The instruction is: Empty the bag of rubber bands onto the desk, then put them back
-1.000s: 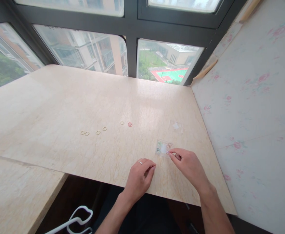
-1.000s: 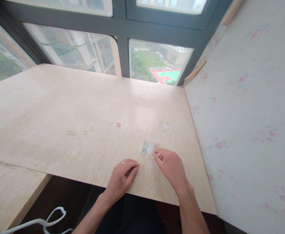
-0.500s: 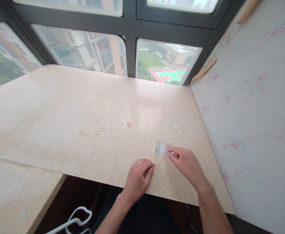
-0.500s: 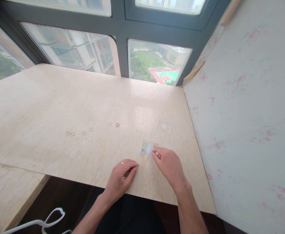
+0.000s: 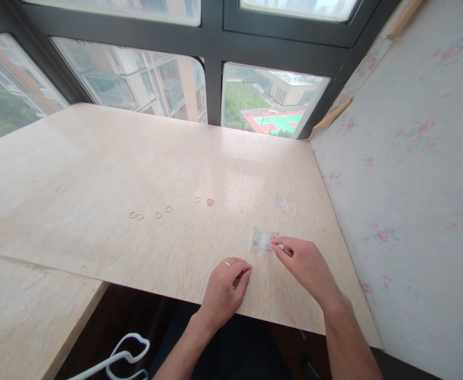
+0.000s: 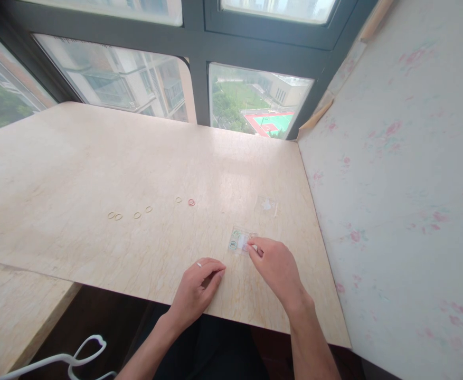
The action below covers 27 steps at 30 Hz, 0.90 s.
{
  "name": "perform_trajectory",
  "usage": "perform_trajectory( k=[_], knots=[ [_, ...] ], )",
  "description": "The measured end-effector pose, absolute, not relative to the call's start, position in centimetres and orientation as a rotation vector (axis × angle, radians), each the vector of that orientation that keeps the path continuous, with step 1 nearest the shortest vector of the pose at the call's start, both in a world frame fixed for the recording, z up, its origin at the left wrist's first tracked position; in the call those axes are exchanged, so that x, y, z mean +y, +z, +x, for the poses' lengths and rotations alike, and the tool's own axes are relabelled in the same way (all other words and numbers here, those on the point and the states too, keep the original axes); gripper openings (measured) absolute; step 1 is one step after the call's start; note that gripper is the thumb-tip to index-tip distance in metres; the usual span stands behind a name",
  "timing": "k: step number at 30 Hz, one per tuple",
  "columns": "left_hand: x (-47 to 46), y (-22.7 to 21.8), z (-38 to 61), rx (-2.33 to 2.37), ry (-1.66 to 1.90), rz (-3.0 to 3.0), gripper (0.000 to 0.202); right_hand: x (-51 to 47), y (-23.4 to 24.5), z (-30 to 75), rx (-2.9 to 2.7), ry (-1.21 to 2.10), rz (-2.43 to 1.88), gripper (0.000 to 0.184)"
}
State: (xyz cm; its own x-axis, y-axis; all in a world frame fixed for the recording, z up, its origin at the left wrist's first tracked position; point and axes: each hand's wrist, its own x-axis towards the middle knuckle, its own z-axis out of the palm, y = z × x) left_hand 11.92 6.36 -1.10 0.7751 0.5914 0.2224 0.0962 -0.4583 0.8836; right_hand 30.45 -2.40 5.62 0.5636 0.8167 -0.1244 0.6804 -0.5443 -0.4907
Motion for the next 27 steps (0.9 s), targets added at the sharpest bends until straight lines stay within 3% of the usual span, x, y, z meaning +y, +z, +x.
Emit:
perform_trajectory(
  k=[10, 17, 22, 27],
  knots=[
    [6.4, -1.0, 12.0, 0.514, 0.65, 1.992, 0.01, -2.3, 6.1, 30.7, -1.252, 0.473, -2.377, 0.023],
    [6.4, -1.1, 11.9, 0.518, 0.658, 1.991, 0.011, 0.4, 6.5, 30.9, -1.738, 0.541, -2.398, 0.018],
    [6.3, -1.1, 12.0, 0.515, 0.659, 1.987, 0.011, 2.6, 7.6, 31.5, -1.973, 0.595, -2.385, 0.027],
    [6.3, -1.0, 11.9, 0.517, 0.652, 1.986, 0.011, 3.6, 7.5, 32.1, -2.082, 0.647, -2.36, 0.019]
  ],
)
